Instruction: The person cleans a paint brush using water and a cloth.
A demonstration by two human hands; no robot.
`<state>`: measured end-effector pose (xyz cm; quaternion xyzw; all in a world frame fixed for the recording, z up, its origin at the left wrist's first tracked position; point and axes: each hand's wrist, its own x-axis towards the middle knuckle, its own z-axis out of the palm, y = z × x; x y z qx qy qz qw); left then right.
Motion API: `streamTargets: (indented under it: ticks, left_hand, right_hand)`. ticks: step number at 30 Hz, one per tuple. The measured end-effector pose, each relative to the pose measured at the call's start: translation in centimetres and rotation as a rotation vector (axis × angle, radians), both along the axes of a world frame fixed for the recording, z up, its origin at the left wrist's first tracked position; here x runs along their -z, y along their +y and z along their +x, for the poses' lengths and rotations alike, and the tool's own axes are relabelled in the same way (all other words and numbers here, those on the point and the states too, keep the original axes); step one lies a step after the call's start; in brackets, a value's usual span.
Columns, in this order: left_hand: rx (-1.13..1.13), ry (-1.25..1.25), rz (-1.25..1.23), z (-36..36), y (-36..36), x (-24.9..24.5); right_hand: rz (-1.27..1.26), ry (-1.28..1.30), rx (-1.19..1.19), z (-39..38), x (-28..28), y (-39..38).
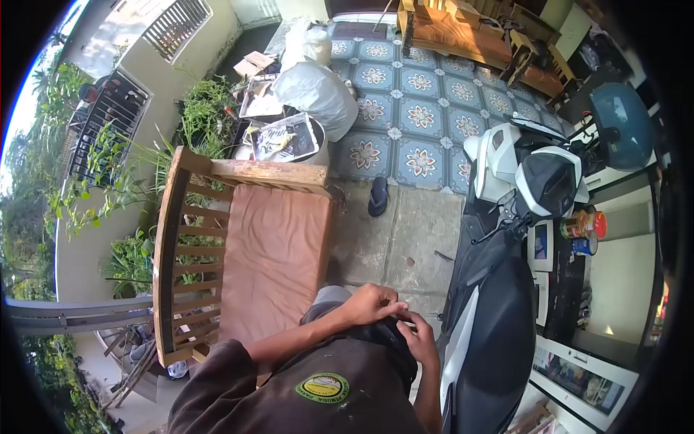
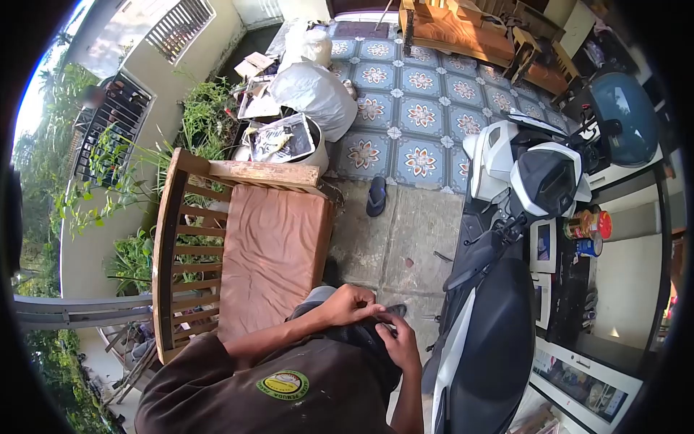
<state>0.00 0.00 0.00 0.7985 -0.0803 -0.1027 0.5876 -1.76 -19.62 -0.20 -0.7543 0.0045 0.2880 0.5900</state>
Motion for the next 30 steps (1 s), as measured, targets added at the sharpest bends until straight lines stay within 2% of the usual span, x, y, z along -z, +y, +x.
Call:
streamTargets:
  ticks: [2, 3, 7, 9, 10, 11, 13, 14, 16, 19, 21, 24, 26, 27, 29, 30]
  left_hand:
    - [-0.059, -0.093, 0.033, 1.2, 0.9, 0.1]
    - [-0.067, -0.039, -0.016, 0.6, 6.6, -1.5]
    - [-0.133, -0.068, -0.020, 4.9, 13.3, -1.7]
    - [-0.088, -0.330, 0.022, 6.4, 14.4, -1.7]
    - [-0.060, -0.371, -0.009, 6.9, 14.7, -2.1]
    - [-0.030, -0.324, -0.006, 7.3, 15.1, -2.9]
    - [0.039, -0.360, -0.074, 8.8, 14.9, -2.2]
    - [0.041, -0.368, -0.075, 9.7, 14.5, -1.7]
    - [0.185, -0.386, -0.163, 11.7, 13.4, -1.0]
    - [0.265, -0.432, -0.179, 14.8, 12.6, -0.3]
    - [0.250, -0.362, -0.202, 16.8, 12.5, 0.0]
    - [0.176, -0.345, -0.150, 20.3, 13.7, 0.1]
    - [0.020, -0.117, -0.265, 22.7, 15.5, -1.1]
    - [0.022, -0.113, -0.253, 23.3, 16.2, -1.5]
    - [-0.020, -0.056, -0.129, 24.2, 17.2, -2.5]
    - [0.120, 0.033, 0.010, 24.6, 17.7, -2.9]
  right_hand:
    - [0.072, 0.039, -0.182, 1.6, 1.7, 0.8]
    - [0.026, 0.097, -0.185, 1.0, -0.8, 6.5]
    - [0.117, -0.065, -0.312, 4.7, -0.6, 14.9]
    - [0.010, -0.143, -0.468, 5.8, -0.2, 17.6]
    - [0.033, -0.045, -0.532, 6.8, 0.0, 18.2]
    - [0.033, -0.063, -0.531, 7.3, 0.0, 18.9]
    - [-0.053, -0.450, -0.424, 7.9, 0.0, 19.9]
    - [-0.052, -0.327, -0.383, 8.3, -0.7, 20.0]
    - [-0.034, -0.285, -0.348, 9.3, -0.5, 20.0]
    - [-0.016, -0.217, -0.296, 11.1, 0.6, 19.6]
    - [0.008, -0.257, -0.165, 12.7, 2.3, 19.4]
    - [-0.001, -0.280, -0.208, 17.2, 3.4, 19.2]
    - [-0.025, -0.204, -0.228, 20.8, 2.1, 19.2]
    - [-0.063, -0.127, -0.236, 22.6, 0.9, 19.1]
    - [-0.067, -0.219, -0.174, 26.2, -0.9, 19.1]
    - [-0.009, -0.253, -0.152, 27.8, -1.4, 18.7]
